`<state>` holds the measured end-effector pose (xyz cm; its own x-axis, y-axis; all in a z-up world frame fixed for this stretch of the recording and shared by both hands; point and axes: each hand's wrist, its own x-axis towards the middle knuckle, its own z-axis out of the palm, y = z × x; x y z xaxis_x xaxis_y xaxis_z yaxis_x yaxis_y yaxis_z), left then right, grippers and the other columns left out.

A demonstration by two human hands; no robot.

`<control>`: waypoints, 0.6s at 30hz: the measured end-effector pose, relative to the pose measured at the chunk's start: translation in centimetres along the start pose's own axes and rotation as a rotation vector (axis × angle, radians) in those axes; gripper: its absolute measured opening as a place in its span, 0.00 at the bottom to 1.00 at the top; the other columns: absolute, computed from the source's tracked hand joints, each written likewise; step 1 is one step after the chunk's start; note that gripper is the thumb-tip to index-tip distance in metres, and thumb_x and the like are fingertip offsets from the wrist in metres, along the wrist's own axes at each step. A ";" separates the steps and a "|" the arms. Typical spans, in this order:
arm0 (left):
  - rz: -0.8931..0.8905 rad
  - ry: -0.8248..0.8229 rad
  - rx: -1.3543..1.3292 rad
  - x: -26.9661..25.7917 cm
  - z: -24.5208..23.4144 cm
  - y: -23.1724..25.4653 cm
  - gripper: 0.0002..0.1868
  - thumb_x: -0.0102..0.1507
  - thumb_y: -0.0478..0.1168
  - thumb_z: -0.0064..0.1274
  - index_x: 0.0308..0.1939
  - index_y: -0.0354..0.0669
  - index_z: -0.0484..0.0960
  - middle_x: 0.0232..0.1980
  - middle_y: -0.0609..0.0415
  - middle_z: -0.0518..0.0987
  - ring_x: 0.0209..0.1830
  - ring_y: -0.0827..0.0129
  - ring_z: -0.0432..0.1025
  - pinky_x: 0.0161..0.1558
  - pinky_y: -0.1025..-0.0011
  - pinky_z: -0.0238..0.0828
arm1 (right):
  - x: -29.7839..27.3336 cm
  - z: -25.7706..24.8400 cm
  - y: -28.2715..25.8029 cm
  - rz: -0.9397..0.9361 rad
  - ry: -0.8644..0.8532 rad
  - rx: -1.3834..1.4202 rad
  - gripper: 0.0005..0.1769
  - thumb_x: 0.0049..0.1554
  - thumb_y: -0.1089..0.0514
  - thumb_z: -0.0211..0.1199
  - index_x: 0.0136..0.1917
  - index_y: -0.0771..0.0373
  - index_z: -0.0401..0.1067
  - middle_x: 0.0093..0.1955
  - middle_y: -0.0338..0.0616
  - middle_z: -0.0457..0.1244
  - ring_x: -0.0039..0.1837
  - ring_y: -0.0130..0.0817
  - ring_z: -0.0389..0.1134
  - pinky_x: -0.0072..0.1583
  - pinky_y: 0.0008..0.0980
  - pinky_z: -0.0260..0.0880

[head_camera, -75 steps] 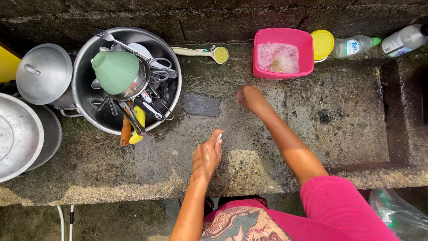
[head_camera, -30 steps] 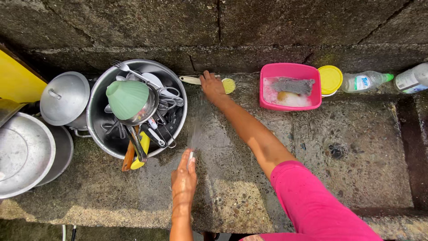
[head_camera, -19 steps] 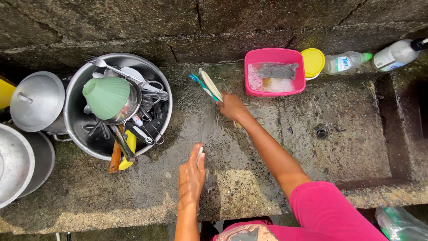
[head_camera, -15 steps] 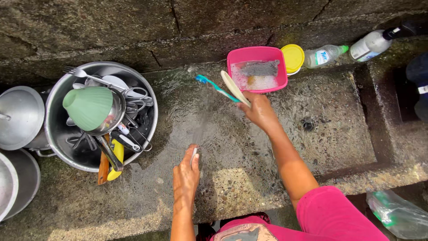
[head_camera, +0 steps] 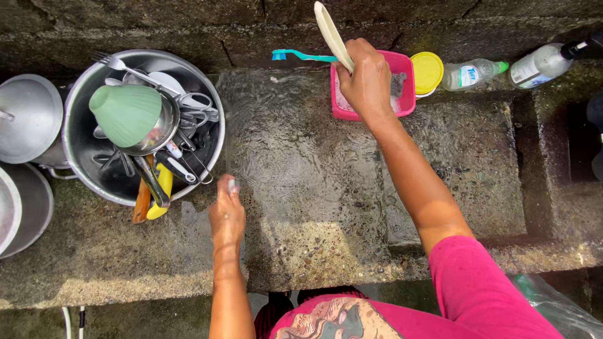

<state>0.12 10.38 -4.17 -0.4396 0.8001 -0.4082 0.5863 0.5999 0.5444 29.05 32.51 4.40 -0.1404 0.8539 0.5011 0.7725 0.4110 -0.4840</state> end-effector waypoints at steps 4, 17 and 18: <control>-0.004 -0.129 -0.021 -1.1 -0.9 1.8 0.18 0.74 0.47 0.35 0.67 0.67 0.70 0.30 0.47 0.79 0.29 0.57 0.78 0.31 0.55 0.77 | -0.2 2.8 -0.9 -0.003 -0.032 -0.009 0.14 0.52 0.65 0.73 0.49 0.67 0.70 0.48 0.55 0.65 0.50 0.62 0.68 0.48 0.54 0.66; 0.217 -0.362 -0.138 -2.4 -0.9 0.5 0.17 0.71 0.55 0.39 0.61 0.66 0.73 0.30 0.53 0.79 0.32 0.64 0.78 0.37 0.53 0.74 | -0.6 6.1 1.4 0.044 -0.145 -0.115 0.22 0.49 0.64 0.74 0.51 0.68 0.66 0.46 0.60 0.68 0.49 0.66 0.69 0.47 0.58 0.67; 0.213 -0.398 -0.100 -2.6 -0.6 0.7 0.17 0.72 0.54 0.39 0.63 0.66 0.73 0.30 0.48 0.79 0.32 0.60 0.78 0.39 0.53 0.74 | -0.7 6.9 1.5 0.039 -0.153 -0.128 0.22 0.49 0.64 0.74 0.51 0.68 0.66 0.46 0.60 0.68 0.50 0.66 0.69 0.47 0.59 0.68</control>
<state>1.26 8.74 -2.24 -0.0098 0.8548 -0.5188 0.5583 0.4351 0.7064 26.02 34.78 -1.65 -0.1933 0.9111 0.3640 0.8503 0.3407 -0.4012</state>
